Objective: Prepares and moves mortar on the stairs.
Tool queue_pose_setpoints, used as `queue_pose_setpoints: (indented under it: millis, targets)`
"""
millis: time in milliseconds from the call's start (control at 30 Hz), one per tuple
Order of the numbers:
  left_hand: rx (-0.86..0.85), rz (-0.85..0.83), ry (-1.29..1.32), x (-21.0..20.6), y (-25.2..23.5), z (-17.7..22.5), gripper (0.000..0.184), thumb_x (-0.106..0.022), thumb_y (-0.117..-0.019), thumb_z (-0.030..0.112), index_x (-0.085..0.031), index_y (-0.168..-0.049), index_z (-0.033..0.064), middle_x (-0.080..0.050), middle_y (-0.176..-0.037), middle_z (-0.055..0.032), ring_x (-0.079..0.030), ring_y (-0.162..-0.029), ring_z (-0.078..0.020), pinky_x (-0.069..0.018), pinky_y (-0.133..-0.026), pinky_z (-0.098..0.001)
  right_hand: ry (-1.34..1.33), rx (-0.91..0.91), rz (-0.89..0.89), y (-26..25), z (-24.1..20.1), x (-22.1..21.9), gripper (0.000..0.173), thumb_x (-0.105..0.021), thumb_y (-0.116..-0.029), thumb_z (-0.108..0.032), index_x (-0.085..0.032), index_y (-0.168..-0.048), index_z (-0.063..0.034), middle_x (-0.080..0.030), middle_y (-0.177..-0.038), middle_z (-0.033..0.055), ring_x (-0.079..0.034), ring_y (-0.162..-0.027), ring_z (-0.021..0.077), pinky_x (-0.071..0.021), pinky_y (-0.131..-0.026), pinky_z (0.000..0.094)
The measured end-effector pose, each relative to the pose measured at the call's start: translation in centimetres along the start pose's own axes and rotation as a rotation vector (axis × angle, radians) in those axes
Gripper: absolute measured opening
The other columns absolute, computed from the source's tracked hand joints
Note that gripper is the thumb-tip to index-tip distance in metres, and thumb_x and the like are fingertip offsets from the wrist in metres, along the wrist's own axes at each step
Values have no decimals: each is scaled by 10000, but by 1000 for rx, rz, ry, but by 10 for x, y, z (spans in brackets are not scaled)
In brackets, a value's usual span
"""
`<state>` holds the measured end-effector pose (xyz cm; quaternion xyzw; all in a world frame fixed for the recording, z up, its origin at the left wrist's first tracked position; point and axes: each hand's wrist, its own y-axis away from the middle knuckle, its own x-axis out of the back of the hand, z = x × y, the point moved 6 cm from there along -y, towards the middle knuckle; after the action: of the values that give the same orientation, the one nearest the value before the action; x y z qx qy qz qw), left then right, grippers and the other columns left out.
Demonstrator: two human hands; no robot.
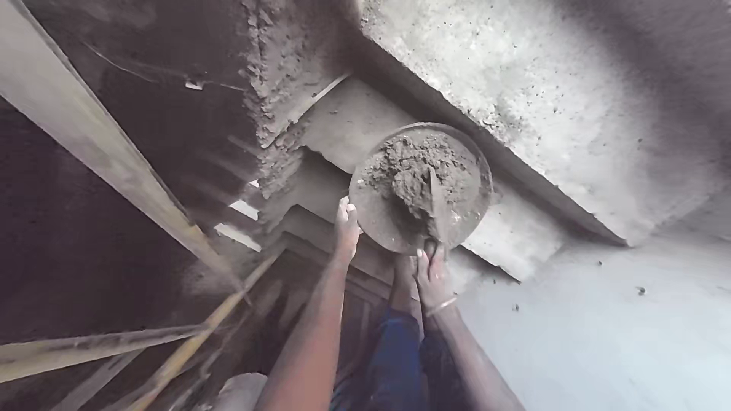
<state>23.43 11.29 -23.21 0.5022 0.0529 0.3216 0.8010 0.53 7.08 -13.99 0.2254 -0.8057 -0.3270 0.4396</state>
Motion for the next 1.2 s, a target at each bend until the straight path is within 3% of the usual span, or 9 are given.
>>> queue_pose_setpoints:
  millis: [67, 267, 433, 600, 733, 833, 900, 1033, 1200]
  targets:
    - [11, 15, -19, -1, 1, 0, 422, -344, -1130, 298, -401, -1532, 183, -619, -1314, -203, -706, -1034, -317, -620, -793, -502, 249, -148, -197, -27, -8, -7, 521, -391, -1108, -342, -509, -1386, 83, -682, -1185, 266, -688, -1112, 395, -532, -993, 531]
    - [-11, 34, -93, 1, 3, 0, 430, -355, -1126, 295, -402, -1534, 168, -619, -1314, -204, -707, -1028, -310, -620, -799, -501, 364, -162, -494, -18, 0, 0, 503, -343, -1116, -380, -563, -1347, 9, -672, -1230, 229, -655, -1184, 373, -516, -1011, 528]
    - [-37, 51, -166, 0, -2, 5, 433, -372, -1119, 263, -400, -1538, 159, -610, -1336, -199, -696, -1064, -306, -612, -833, -513, 69, -93, -442, -24, 19, 98, 428, -415, -1088, -370, -577, -1319, -48, -665, -913, 128, -671, -772, 258, -575, -742, 480]
    - [-23, 66, -257, 1, -1, 1, 431, -350, -1123, 331, -402, -1540, 234, -647, -1296, -176, -709, -1035, -307, -610, -815, -533, 128, -209, -287, -100, 62, 145, 545, -250, -1124, -443, -587, -1299, -52, -615, -856, 128, -601, -654, 261, -540, -631, 473]
    - [-3, 77, -259, 1, 0, 3, 442, -341, -1125, 331, -383, -1554, 235, -632, -1323, -185, -705, -1059, -319, -609, -832, -543, 223, -117, -463, -103, 10, 91, 536, -343, -1122, -418, -551, -1368, 11, -640, -1233, 252, -638, -1149, 365, -479, -1025, 541]
    - [-4, 70, -221, 0, 3, 0, 428, -351, -1125, 322, -391, -1540, 224, -646, -1284, -190, -715, -1020, -321, -617, -809, -534, 52, -24, -501, -46, 21, 98, 478, -348, -1102, -451, -601, -1151, -48, -599, -818, 96, -617, -692, 227, -542, -678, 432]
    - [-10, 69, -194, -1, -2, 1, 428, -351, -1124, 330, -391, -1540, 241, -646, -1282, -191, -719, -1001, -324, -624, -786, -534, -282, -116, -413, -20, 46, 111, 433, -346, -1070, -446, -602, -1029, -99, -501, -610, -8, -474, -442, 125, -460, -432, 314]
    - [17, 78, -203, -2, 0, -1, 435, -355, -1123, 326, -378, -1551, 247, -628, -1315, -195, -705, -1043, -331, -609, -818, -549, -354, -440, -229, -27, 80, 90, 478, -311, -1132, -405, -613, -1110, -36, -528, -661, 54, -504, -481, 177, -495, -469, 369]
    - [4, 46, -157, -1, 2, 2, 424, -350, -1125, 328, -381, -1536, 227, -654, -1259, -188, -727, -980, -308, -631, -778, -506, -663, -472, -488, -9, 21, 51, 427, -313, -1136, -386, -542, -1023, -44, -454, -575, 21, -423, -381, 122, -437, -370, 280]
